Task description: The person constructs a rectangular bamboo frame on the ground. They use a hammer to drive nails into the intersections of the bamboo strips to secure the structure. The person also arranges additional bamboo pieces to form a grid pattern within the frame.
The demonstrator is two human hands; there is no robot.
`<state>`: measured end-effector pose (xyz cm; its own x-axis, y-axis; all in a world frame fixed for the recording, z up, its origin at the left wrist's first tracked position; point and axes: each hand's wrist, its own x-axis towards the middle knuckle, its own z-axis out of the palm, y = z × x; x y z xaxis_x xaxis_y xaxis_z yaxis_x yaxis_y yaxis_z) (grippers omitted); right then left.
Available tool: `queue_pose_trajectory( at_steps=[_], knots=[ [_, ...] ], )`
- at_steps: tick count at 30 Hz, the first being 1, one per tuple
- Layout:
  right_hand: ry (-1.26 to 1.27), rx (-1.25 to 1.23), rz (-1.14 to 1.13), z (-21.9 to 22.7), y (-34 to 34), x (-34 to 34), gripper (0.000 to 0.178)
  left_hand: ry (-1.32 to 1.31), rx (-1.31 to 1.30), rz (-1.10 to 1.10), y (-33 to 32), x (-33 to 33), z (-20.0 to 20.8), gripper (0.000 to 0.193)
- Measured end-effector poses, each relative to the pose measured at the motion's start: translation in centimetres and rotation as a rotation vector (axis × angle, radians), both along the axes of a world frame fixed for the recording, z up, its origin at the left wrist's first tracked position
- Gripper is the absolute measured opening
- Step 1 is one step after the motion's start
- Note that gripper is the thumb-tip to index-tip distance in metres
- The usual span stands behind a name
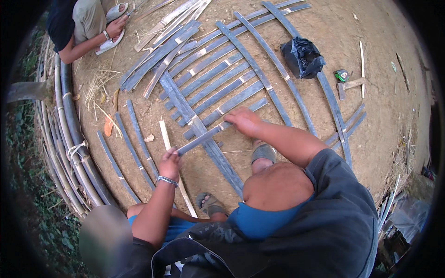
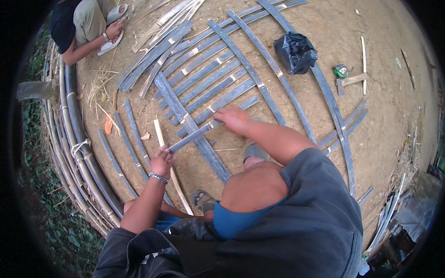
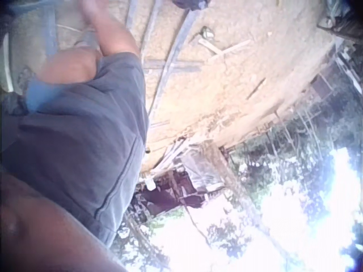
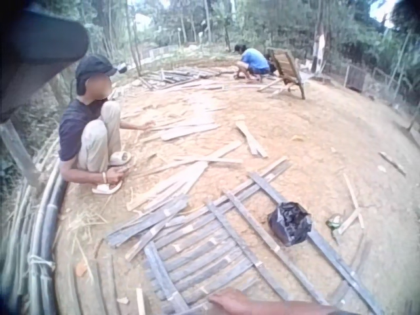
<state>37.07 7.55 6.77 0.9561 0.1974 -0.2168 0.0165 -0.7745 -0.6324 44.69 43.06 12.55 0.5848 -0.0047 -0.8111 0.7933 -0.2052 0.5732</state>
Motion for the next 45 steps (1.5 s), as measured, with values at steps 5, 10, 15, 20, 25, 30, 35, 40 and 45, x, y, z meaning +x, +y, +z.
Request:
queue_pose_trajectory(
  at_steps=[5, 10, 15, 20, 25, 30, 35, 40, 45],
  knots=[
    [-0.019, -0.137, 0.011, -1.3, -3.4, -0.2, 0.036, 0.053, -0.056, -0.172, -4.4, -2.2, -0.6, 0.053],
    [-0.001, -0.195, 0.097, -0.7, -4.0, -0.1, 0.037, 0.103, -0.198, -0.261, -8.5, -2.6, -1.1, 0.069],
    [-0.014, -0.225, 0.098, -1.5, -4.8, 0.0, 0.032, -0.02, -0.19, -0.227, -7.7, -3.6, -4.6, 0.074],
    [-0.007, -0.289, 0.128, -1.6, -5.5, 0.0, 0.03, 0.076, -0.099, -0.222, -5.2, -2.1, -3.0, 0.073],
    [-0.027, -0.313, 0.129, -1.5, -4.9, 0.8, 0.032, 0.081, -0.032, -0.171, -3.0, -2.1, -3.5, 0.069],
    [-0.051, -0.32, 0.087, -2.1, -5.0, 0.2, 0.036, 0.047, -0.004, -0.291, -3.6, -2.8, -4.1, 0.064],
    [-0.012, -0.345, 0.188, -1.2, -4.7, 1.4, 0.041, 0.047, 0.017, -0.302, -4.3, -3.0, -5.1, 0.064],
    [-0.011, -0.373, 0.219, -1.0, -5.2, 1.0, 0.04, 0.028, 0.047, -0.355, -5.6, -2.5, -4.9, 0.065],
    [-0.072, -0.338, 0.19, -1.2, -4.7, 1.1, 0.032, 0.049, 0.024, -0.351, -5.7, -1.9, -5.1, 0.067]
  ],
)
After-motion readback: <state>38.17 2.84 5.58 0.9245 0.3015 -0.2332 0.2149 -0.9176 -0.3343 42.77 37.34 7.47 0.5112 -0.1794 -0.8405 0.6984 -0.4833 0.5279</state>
